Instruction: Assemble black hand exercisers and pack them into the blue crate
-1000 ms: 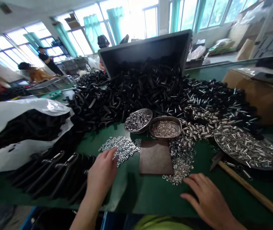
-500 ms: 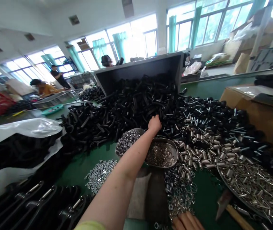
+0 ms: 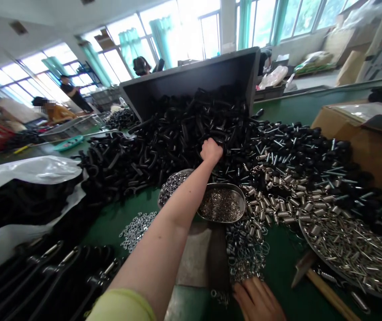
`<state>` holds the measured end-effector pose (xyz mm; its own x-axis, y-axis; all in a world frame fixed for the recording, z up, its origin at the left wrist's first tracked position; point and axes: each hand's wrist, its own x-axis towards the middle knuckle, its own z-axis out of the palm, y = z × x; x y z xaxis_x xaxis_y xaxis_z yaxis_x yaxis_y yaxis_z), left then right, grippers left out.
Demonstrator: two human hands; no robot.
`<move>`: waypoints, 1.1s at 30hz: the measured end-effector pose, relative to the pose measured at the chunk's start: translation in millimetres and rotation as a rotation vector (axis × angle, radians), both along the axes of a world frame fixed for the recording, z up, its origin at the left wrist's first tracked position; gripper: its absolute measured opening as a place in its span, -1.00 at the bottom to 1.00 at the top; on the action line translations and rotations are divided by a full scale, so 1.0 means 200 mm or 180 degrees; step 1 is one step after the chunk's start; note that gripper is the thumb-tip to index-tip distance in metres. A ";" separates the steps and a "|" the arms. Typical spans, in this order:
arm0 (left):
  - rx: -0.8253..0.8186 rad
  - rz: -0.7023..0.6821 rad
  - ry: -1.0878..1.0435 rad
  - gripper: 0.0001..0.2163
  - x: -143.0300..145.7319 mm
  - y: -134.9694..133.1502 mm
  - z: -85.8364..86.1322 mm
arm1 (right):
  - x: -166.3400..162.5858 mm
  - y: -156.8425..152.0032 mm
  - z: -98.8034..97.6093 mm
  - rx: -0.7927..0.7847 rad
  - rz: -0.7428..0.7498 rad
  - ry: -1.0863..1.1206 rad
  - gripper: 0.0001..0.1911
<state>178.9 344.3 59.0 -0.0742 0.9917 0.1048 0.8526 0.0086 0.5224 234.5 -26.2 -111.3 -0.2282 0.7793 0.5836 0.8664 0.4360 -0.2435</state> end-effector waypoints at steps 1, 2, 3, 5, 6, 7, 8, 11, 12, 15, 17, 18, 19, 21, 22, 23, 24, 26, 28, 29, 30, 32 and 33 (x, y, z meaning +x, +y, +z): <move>0.0149 -0.0099 -0.0235 -0.68 -0.02 -0.03 0.06 | 0.00 -0.01 0.03 -0.0124 0.0059 0.0016 -0.70; 0.0281 -0.0258 -0.0659 -0.69 -0.05 -0.08 0.12 | 0.00 -0.01 0.06 -0.0235 0.0092 0.0037 -0.71; 0.0363 -0.0451 -0.1196 -0.72 -0.08 -0.14 0.17 | -0.01 -0.02 0.09 -0.0328 0.0098 0.0050 -0.72; 0.0375 -0.0814 -0.2404 -0.80 -0.17 -0.31 0.24 | -0.01 -0.04 0.13 -0.0459 0.0100 0.0066 -0.75; 0.0289 -0.0948 -0.2909 -0.84 -0.23 -0.42 0.25 | -0.01 -0.04 0.14 -0.0512 0.0100 0.0097 -0.77; 0.0198 -0.1039 -0.3325 -0.87 -0.29 -0.53 0.26 | -0.01 -0.05 0.15 -0.0560 0.0105 0.0146 -0.79; 0.0079 -0.1093 -0.3649 -0.89 -0.36 -0.65 0.25 | 0.00 -0.05 0.16 -0.0607 0.0109 0.0211 -0.80; -0.0515 -0.0918 -0.4202 -0.89 -0.58 -0.98 0.14 | 0.06 -0.02 0.17 -0.0687 -0.0013 0.0378 -0.81; -0.0719 -0.0749 -0.4256 -0.86 -0.65 -1.08 0.08 | 0.10 0.00 0.18 -0.0682 -0.0100 0.0377 -0.80; -0.0995 -0.0248 -0.4226 -0.77 -0.83 -1.31 -0.11 | 0.23 0.10 0.23 -0.0643 -0.0521 0.0283 -0.79; -0.1050 -0.0013 -0.4081 -0.74 -0.93 -1.43 -0.23 | 0.31 0.18 0.26 -0.0770 -0.0842 0.0220 -0.76; -0.1034 0.0098 -0.3981 -0.73 -0.97 -1.47 -0.28 | 0.34 0.21 0.28 -0.0876 -0.0975 0.0201 -0.75; -0.1008 0.0197 -0.3871 -0.71 -1.00 -1.52 -0.32 | 0.36 0.25 0.29 -0.0989 -0.1071 0.0186 -0.74; -0.0924 0.0349 -0.3620 -0.67 -1.05 -1.58 -0.38 | 0.38 0.31 0.29 -0.1182 -0.1180 0.0171 -0.73; -0.0881 0.0384 -0.3490 -0.66 -1.07 -1.61 -0.40 | 0.37 0.34 0.28 -0.1259 -0.1221 0.0174 -0.73; -0.0834 0.0399 -0.3359 -0.64 -1.09 -1.63 -0.42 | 0.37 0.36 0.27 -0.1349 -0.1281 0.0193 -0.73; -0.0783 0.0391 -0.3230 -0.64 -1.11 -1.65 -0.43 | 0.36 0.38 0.26 -0.1440 -0.1355 0.0227 -0.73; -0.0701 0.0328 -0.3012 -0.64 -1.14 -1.67 -0.46 | 0.34 0.41 0.23 -0.1599 -0.1493 0.0342 -0.73; -0.0701 0.0255 -0.2830 -0.64 -1.18 -1.67 -0.49 | 0.34 0.43 0.22 -0.1695 -0.1564 0.0509 -0.74; -0.0711 0.0237 -0.2724 -0.64 -1.19 -1.67 -0.50 | 0.34 0.43 0.22 -0.1706 -0.1575 0.0613 -0.75; -0.0697 0.0231 -0.2597 -0.65 -1.21 -1.66 -0.51 | 0.35 0.44 0.23 -0.1686 -0.1583 0.0732 -0.75; -0.0560 0.0270 -0.2255 -0.69 -1.25 -1.64 -0.53 | 0.37 0.44 0.24 -0.1551 -0.1635 0.1008 -0.71; -0.0456 0.0279 -0.2038 -0.72 -1.26 -1.63 -0.54 | 0.38 0.43 0.24 -0.1436 -0.1663 0.1181 -0.67</move>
